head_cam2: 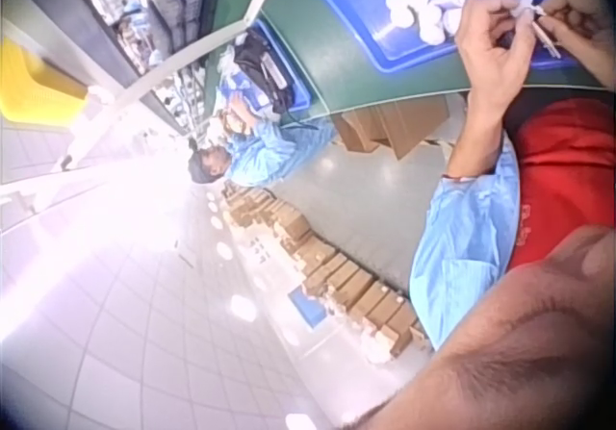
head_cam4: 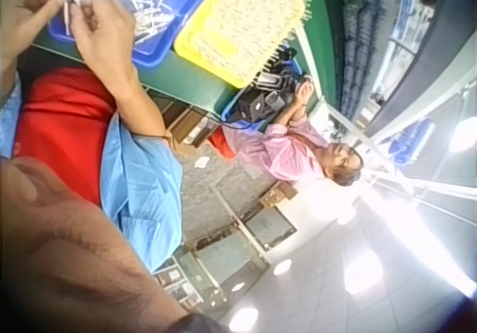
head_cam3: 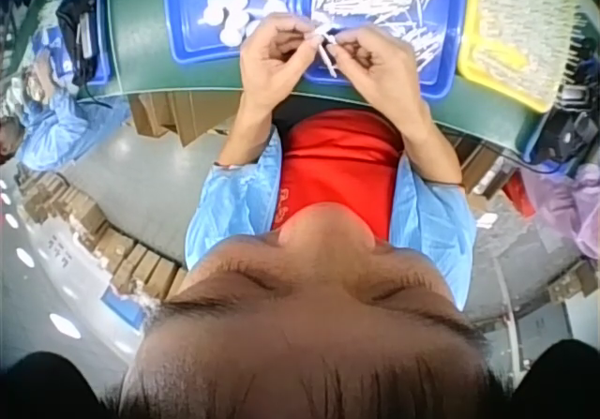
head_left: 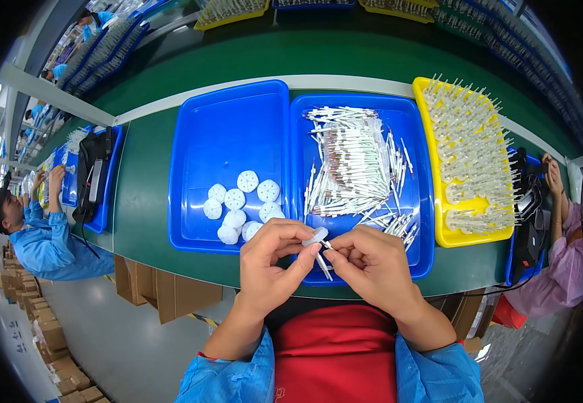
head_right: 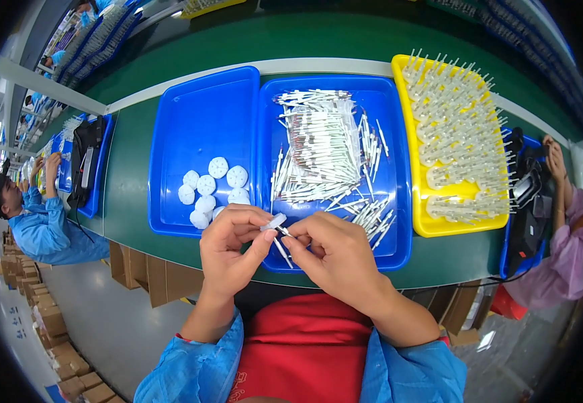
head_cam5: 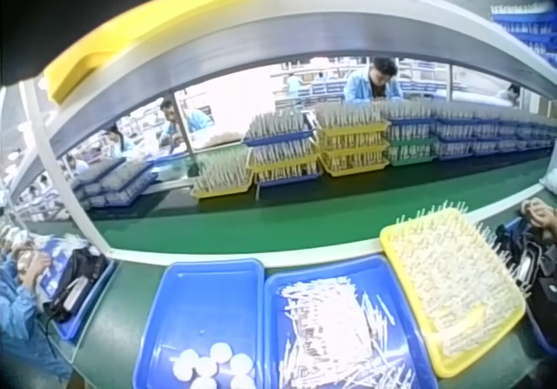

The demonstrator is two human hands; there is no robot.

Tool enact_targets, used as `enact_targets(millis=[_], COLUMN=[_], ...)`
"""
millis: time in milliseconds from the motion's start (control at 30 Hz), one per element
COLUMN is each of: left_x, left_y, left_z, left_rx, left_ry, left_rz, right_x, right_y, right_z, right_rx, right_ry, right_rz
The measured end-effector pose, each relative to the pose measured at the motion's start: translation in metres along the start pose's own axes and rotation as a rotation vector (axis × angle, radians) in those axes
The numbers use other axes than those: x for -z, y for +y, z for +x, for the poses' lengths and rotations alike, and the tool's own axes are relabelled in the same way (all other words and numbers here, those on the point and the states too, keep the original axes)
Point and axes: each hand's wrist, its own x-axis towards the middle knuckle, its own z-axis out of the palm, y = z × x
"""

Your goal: The person assembles components by inserting pins into circular bases by hand and placing the finished units onto a tray. The person then lifts the loaded tray onto an upper shelf before assembling additional components.

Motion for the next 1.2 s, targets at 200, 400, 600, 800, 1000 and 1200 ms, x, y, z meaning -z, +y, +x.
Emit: enact_targets(millis=[200,400,600,800,1000,1200], left_x=[0.001,-0.001,-0.001,0.001,-0.006,0.003], left_y=[0.003,-0.001,0.000,-0.003,0.003,0.003], left_z=[0.004,0.002,0.002,0.002,0.005,0.007], left_rx=[-0.089,-0.088,-0.064,-0.046,-0.166,-0.238], left_ry=[-0.030,0.000,-0.023,-0.054,0.020,-0.047], left_rz=[0.086,0.056,0.141,0.166,-0.021,0.172], right_x=[0.000,-0.005,-0.010,-0.015,-0.013,-0.008], right_y=[0.000,-0.003,0.001,0.001,0.000,-0.002], right_z=[-0.001,-0.007,-0.003,-0.005,-0.004,-0.007], right_rx=[0.011,-0.018,0.075,0.063,0.133,0.103], right_ry=[-0.016,0.029,0.067,0.093,0.116,0.036], right_rz=[0.001,0.048,-0.047,-0.083,-0.113,-0.116])
